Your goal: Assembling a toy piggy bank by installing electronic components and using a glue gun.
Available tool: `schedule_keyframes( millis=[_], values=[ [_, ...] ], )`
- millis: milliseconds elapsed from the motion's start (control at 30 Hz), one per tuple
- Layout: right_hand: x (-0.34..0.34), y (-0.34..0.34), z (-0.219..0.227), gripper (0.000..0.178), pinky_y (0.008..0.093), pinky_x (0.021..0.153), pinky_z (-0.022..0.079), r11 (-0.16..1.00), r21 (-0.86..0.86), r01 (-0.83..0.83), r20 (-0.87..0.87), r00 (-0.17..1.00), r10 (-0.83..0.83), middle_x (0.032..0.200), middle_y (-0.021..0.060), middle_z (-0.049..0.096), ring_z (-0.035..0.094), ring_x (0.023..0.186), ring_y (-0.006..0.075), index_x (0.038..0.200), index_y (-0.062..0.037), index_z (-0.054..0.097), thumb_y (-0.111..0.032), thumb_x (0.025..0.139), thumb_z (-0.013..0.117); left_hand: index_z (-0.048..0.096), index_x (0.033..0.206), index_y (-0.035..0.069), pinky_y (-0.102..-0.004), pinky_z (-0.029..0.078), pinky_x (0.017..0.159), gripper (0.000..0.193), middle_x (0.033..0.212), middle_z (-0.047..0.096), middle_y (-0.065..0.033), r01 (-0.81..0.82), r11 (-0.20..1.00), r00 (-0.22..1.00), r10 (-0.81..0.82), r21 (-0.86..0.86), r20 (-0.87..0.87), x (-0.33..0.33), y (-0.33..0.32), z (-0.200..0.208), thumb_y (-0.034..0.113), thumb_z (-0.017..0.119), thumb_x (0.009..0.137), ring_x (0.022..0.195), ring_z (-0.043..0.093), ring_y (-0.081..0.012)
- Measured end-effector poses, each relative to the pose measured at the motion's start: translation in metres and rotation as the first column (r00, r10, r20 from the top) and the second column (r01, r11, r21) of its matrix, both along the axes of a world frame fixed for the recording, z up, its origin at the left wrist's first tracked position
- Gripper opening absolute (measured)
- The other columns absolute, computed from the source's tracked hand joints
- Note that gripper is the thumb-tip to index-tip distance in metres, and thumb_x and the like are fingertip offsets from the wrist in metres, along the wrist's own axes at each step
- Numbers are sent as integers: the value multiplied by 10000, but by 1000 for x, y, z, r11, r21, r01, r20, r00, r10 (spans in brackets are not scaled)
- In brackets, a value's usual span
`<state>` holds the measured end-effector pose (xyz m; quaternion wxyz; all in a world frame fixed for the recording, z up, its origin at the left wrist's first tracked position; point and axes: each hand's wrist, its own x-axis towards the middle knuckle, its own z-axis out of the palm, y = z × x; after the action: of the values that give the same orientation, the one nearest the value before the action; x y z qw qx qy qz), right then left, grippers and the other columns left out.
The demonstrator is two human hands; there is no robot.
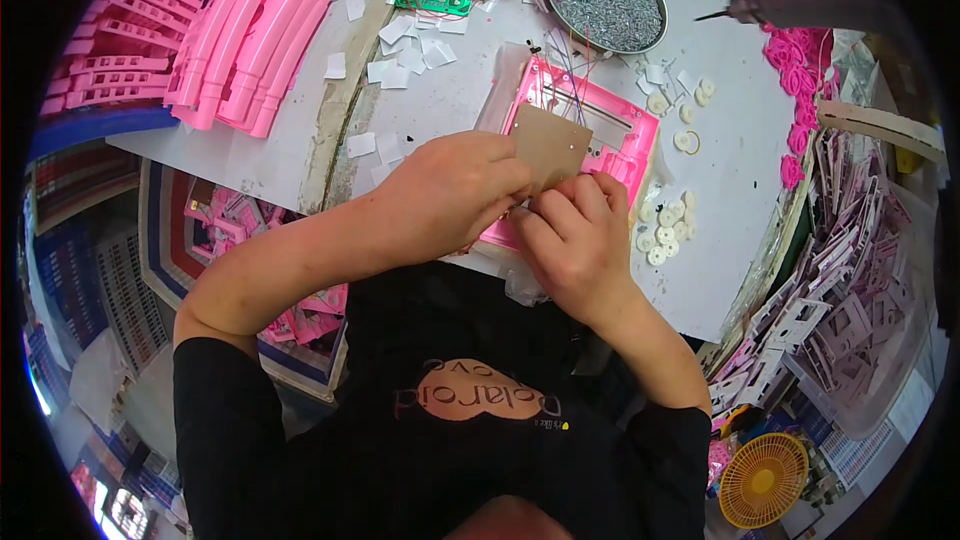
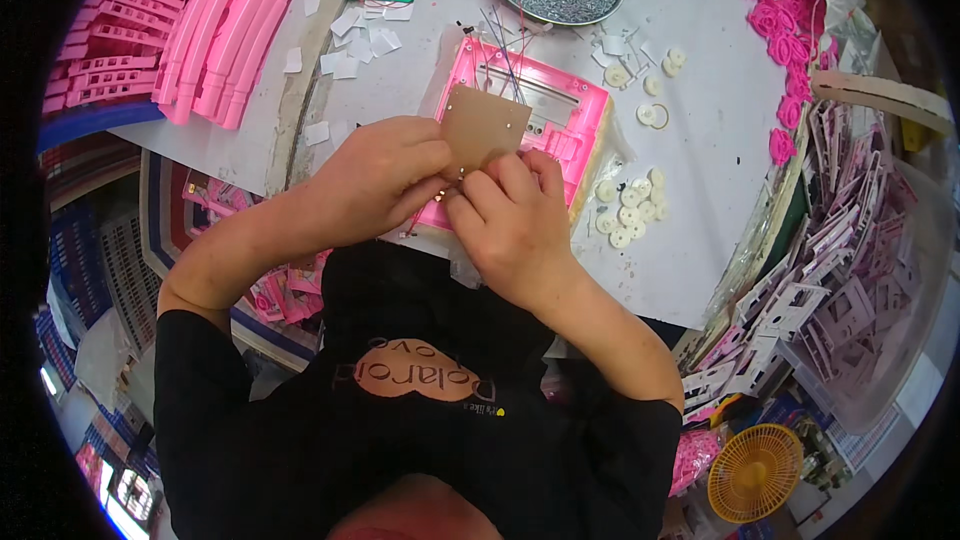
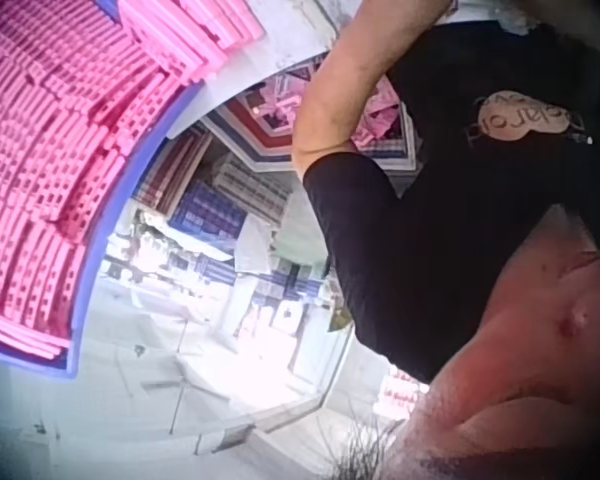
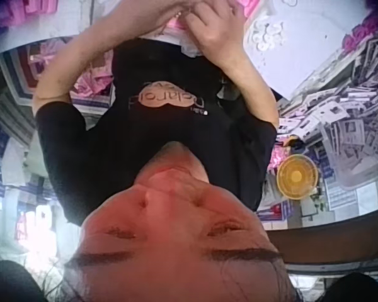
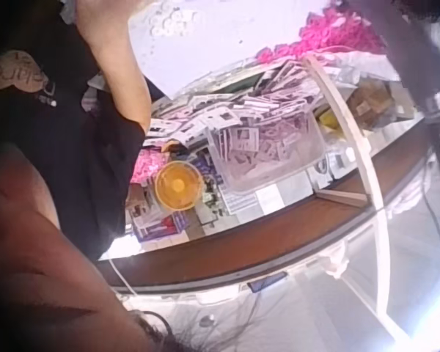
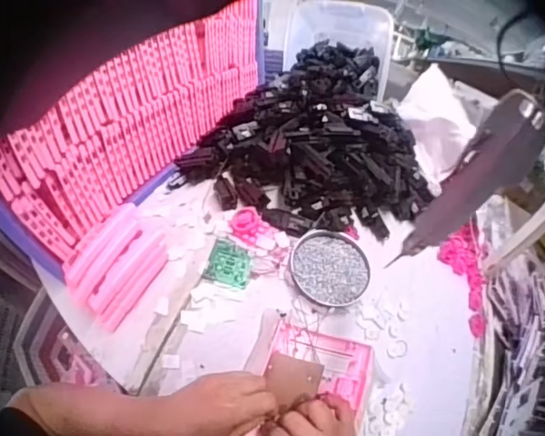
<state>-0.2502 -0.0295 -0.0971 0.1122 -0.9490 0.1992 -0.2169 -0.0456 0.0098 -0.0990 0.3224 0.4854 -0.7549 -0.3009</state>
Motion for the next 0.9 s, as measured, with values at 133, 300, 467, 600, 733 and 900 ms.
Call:
schedule_keyframes(
  millis=[133, 300, 467, 600, 733, 900],
  values=[
    [3, 1, 3, 132, 445, 854, 417, 1000, -14, 1, -20, 1000, -2, 829, 37, 532, 562, 902, 228, 835, -69, 647, -135, 720, 649, 601, 884, 58, -449, 486, 688, 125, 841, 560, -117, -17, 1000, 1000, 17, -9, -6, -1, 2, -3, 34, 689, 800, 809, 591, -342],
    [1, 1, 3, 131, 443, 856, 420, 1000, -29, 4, -2, 1000, -4, 835, 38, 539, 557, 884, 229, 822, -59, 641, -137, 718, 652, 591, 877, 55, -448, 485, 688, 131, 835, 555, -117, -27, 999, 1000, 27, -19, -10, -2, 2, -4, 27, 690, 796, 806, 590, -338],
    [0, 1, 10, 212, 450, 878, 417, 1000, 9, -24, -96, 995, 24, 869, 44, 557, 550, 916, 237, 920, -53, 692, -122, 723, 652, 598, 904, 18, -416, 483, 672, 138, 866, 582, -131, -10, 1000, 1000, 10, 1, -16, -1, 1, -1, 9, 695, 806, 806, 587, -347],
    [-6, 2, 23, 332, 455, 900, 409, 993, 100, -60, -216, 973, 81, 915, 41, 563, 543, 962, 246, 1064, -59, 709, -111, 742, 649, 620, 970, 16, -366, 492, 678, 161, 882, 601, -84, -121, 952, 948, 195, 281, -251, 6, -6, 0, 10, 696, 828, 804, 607, -259],
    [-11, 4, 23, 364, 445, 908, 406, 991, 134, -13, -224, 974, 43, 929, 8, 597, 557, 957, 223, 1103, -117, 721, -78, 741, 700, 614, 1061, 25, -337, 494, 686, 270, 921, 552, -91, -554, 803, 680, 590, 222, -436, 19, -11, 3, 53, 736, 821, 827, 577, -219],
    [-17, 6, 14, 425, 423, 864, 423, 985, 174, -1, -112, 993, 21, 939, 17, 614, 562, 913, 234, 1137, -100, 709, -60, 715, 733, 606, 923, 44, -411, 479, 728, 319, 937, 546, -131, -344, 937, 929, 332, 52, 163, -3, 67, 6, 165, 841, 746, 868, 584, -332]
  ],
)
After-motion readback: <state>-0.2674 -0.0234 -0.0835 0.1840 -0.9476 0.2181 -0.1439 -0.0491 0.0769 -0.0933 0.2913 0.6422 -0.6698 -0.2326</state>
